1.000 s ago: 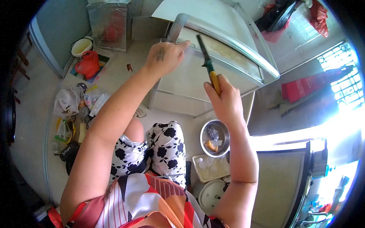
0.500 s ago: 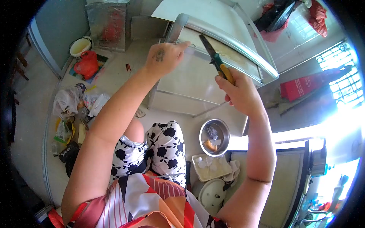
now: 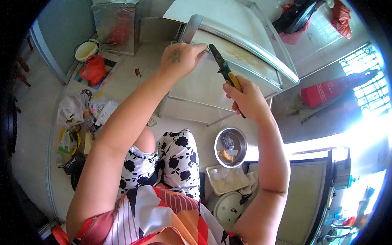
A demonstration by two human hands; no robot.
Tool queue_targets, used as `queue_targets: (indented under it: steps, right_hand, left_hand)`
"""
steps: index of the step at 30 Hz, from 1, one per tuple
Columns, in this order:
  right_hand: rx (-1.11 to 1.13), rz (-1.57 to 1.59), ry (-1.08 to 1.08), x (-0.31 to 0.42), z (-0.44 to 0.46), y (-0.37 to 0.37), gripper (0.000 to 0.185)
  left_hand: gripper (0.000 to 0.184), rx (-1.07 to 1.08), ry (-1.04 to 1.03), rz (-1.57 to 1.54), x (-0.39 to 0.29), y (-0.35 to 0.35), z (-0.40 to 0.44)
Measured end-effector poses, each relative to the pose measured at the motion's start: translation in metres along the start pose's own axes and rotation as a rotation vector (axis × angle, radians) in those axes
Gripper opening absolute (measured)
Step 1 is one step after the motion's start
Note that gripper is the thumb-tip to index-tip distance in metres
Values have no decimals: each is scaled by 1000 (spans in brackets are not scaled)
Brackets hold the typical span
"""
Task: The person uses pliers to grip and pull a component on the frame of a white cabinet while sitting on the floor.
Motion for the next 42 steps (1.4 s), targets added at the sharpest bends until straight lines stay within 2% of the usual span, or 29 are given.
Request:
queue_targets:
  steps: [4,8,12,15,20,23,24,27,33,34,38,41,42]
  right_hand:
    - [-104,-17,79,6,-15,-8,29]
    - [-38,-64,22,-8,-1,-22,30]
    - [-137,57,150,12,-22,-13,29]
    - [-17,-21,-53,1,-6,-13,29]
    - [-95,58,89,8,-14,-15,31]
    - [-19,78,17,1,-3,-20,30]
    - [-24,-3,-19,-4,3,-21,30]
    - [-26,110,42,5,-7,-10,30]
    - [50,38,-36,6,-1,-7,28]
    - [33,43,13,8,-3,-7,28]
    - [75,77,-25,-3,8,-9,30]
    - [68,231,45,5,-10,0,30]
    - [10,149,59,3,-16,3,29]
  left_hand:
    - [15,-23,-41,27,2,1,-2]
    - [15,-21,-44,57,8,-5,-4]
    - [16,-76,-92,57,8,-5,-7]
    - [16,-33,-79,79,5,-5,-8]
    - [15,-66,-80,40,7,-6,-8]
    - [14,-74,-80,46,8,-8,-8]
    - [14,-69,-90,38,8,-9,-8]
    - [13,-76,-94,36,11,-8,-6]
    - [13,-65,-119,98,8,-5,-6]
    - [13,-58,-124,101,7,-4,-6]
    - [15,22,-73,153,8,-8,-4]
    - [18,-25,-78,66,4,0,-7]
    - [19,-21,-49,14,1,5,-10]
Point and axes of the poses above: each hand's wrist, its own z-axis towards the middle knuckle, its own y-axis out of the back of the hand, x = y × z, the point moved 2 cm from there along z, towards the middle knuckle, and after that the axes turned 8 degrees about x, right-handed, at the moved point
